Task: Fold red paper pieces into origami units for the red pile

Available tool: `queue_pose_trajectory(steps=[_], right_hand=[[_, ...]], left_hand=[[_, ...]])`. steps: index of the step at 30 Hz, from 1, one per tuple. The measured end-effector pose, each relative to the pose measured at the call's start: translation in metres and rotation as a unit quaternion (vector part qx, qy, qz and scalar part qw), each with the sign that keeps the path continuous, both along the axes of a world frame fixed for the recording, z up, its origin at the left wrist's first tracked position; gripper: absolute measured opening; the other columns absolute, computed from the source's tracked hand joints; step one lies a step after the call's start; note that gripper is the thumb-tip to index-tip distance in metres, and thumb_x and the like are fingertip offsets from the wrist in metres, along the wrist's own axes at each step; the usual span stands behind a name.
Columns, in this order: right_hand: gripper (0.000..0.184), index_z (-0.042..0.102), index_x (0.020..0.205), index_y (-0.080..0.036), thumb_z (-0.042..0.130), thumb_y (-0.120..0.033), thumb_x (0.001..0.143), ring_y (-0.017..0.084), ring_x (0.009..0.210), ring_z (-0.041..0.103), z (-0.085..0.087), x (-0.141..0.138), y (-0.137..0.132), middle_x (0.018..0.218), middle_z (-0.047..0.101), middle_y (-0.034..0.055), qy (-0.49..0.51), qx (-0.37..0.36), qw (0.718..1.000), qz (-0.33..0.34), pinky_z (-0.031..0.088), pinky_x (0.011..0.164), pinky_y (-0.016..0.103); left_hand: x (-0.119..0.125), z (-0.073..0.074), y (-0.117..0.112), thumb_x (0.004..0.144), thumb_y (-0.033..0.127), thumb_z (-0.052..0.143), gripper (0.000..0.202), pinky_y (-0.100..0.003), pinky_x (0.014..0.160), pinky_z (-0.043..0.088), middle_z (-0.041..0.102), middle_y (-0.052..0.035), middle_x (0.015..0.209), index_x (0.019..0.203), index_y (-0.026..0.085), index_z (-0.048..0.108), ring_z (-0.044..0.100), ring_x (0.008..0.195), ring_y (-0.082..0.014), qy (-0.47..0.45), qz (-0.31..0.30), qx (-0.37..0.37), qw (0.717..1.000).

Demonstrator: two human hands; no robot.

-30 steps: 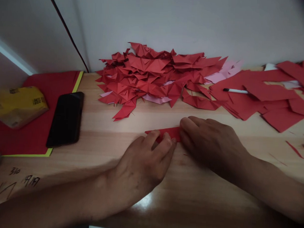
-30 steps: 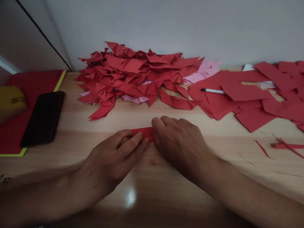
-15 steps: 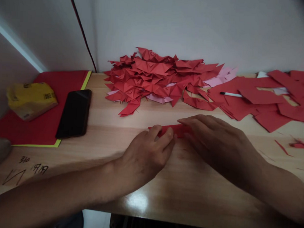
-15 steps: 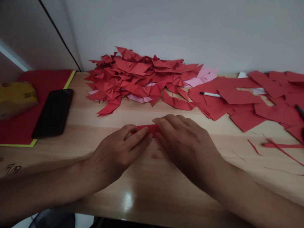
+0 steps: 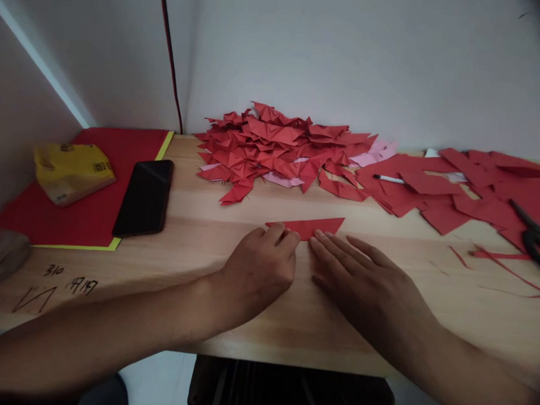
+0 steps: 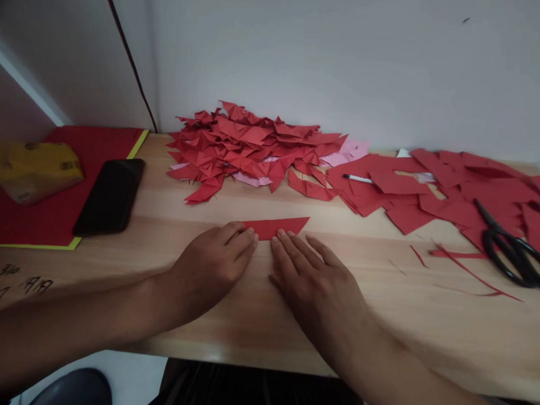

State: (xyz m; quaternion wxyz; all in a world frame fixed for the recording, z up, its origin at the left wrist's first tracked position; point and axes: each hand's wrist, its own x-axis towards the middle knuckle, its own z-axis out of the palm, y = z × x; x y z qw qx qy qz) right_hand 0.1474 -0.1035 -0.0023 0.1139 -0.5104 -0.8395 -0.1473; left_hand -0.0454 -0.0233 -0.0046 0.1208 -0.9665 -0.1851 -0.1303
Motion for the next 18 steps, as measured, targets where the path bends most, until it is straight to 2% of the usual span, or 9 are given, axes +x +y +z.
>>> queue_pose_trajectory(steps=[5,10,18], right_hand=[[0.028,0.065,0.118,-0.011,0.048,-0.016,0.097,0.023,0.112,0.066,0.000,-0.002,0.002,0.123,0.068,0.0149,0.008,0.003,1.000,0.002,0.051,0.099,0.044],[0.031,0.061,0.122,-0.010,0.052,-0.018,0.094,0.025,0.097,0.063,0.000,-0.006,0.013,0.107,0.068,0.0153,-0.023,-0.033,0.999,-0.020,0.052,0.082,0.039],[0.027,0.063,0.113,-0.011,0.058,-0.026,0.092,0.025,0.080,0.055,0.007,-0.013,0.032,0.096,0.065,0.0131,-0.078,-0.042,0.994,-0.070,0.039,0.068,0.035]], left_hand=[[-0.002,-0.002,-0.002,0.089,0.006,0.049,0.018,-0.037,0.074,0.052,0.067,-0.0161,0.106,0.097,0.005,0.066,0.060,0.100,-0.0267,-0.015,0.000,0.011,1.000],[-0.001,-0.007,0.001,0.090,0.007,0.050,0.020,-0.038,0.080,0.051,0.069,-0.0170,0.103,0.098,0.004,0.068,0.062,0.098,-0.0252,-0.044,-0.021,0.023,0.999],[0.000,-0.010,0.003,0.089,0.006,0.052,0.017,-0.035,0.076,0.051,0.070,-0.0160,0.096,0.091,0.004,0.068,0.064,0.093,-0.0239,-0.062,-0.028,0.022,0.997]])
